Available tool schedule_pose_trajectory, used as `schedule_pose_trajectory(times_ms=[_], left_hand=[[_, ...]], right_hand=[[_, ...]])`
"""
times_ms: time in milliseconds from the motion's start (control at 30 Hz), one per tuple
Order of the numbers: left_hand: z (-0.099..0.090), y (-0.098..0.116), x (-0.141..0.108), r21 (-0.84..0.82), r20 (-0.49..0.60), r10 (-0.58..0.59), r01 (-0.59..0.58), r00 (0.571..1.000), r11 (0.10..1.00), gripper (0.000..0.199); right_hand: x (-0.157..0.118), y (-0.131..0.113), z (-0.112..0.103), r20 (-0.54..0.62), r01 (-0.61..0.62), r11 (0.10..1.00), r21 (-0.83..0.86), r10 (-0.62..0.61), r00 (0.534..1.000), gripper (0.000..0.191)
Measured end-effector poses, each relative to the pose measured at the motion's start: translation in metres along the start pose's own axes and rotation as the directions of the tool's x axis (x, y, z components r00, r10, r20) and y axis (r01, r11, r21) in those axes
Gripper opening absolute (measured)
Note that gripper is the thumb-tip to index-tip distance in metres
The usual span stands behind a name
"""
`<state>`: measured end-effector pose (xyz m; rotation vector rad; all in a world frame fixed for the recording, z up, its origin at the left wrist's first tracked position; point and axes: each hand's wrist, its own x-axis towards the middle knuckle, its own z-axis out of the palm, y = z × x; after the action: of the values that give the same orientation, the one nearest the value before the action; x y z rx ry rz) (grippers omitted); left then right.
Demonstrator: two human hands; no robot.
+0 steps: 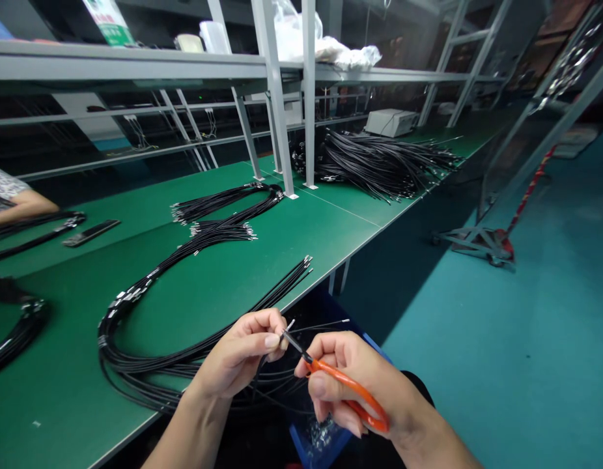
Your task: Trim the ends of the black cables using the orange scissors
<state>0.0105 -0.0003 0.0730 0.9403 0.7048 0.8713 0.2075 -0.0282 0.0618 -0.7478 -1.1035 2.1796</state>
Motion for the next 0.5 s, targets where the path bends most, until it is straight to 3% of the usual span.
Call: schedule_pose_trajectory(times_ms=[133,200,267,333,400,500], left_hand=[[-0.002,-0.005,-0.001,0.099,0.000,0.039,-0.039,0.999,0.994,0.015],[0.004,-0.017,-0.001,0.242,-0.004,0.049,-0.047,0.999,0.969,0.012],[0.016,-0.035,-0.002,0.481,0.000,0.066,-0.058,0.998,0.875,0.006],[0.026,-0.053,-0.002,0.757,0.041,0.110,-0.103,0.993,0.645,0.005],[0.030,-0.065,-0.003,0.911,0.118,0.140,-0.163,0.983,0.380,0.006],[0.015,-0.064,-0.004,0.994,0.070,0.246,-0.087,0.967,0.060,0.012]], right_hand=[[-0.010,-0.003,0.002,-0.148,-0.099,0.986,-0.131,0.079,0.986,0.029],[-0.017,-0.006,-0.001,-0.246,-0.036,0.986,-0.161,-0.005,0.969,0.031],[-0.023,-0.010,-0.005,-0.411,0.106,0.976,-0.189,-0.177,0.894,0.031],[-0.024,-0.014,-0.009,-0.579,0.173,0.950,-0.259,-0.296,0.760,0.033],[-0.023,-0.016,-0.010,-0.678,0.134,0.935,-0.329,-0.333,0.656,0.038],[-0.018,-0.015,-0.009,-0.727,0.080,0.922,-0.378,-0.349,0.592,0.042]])
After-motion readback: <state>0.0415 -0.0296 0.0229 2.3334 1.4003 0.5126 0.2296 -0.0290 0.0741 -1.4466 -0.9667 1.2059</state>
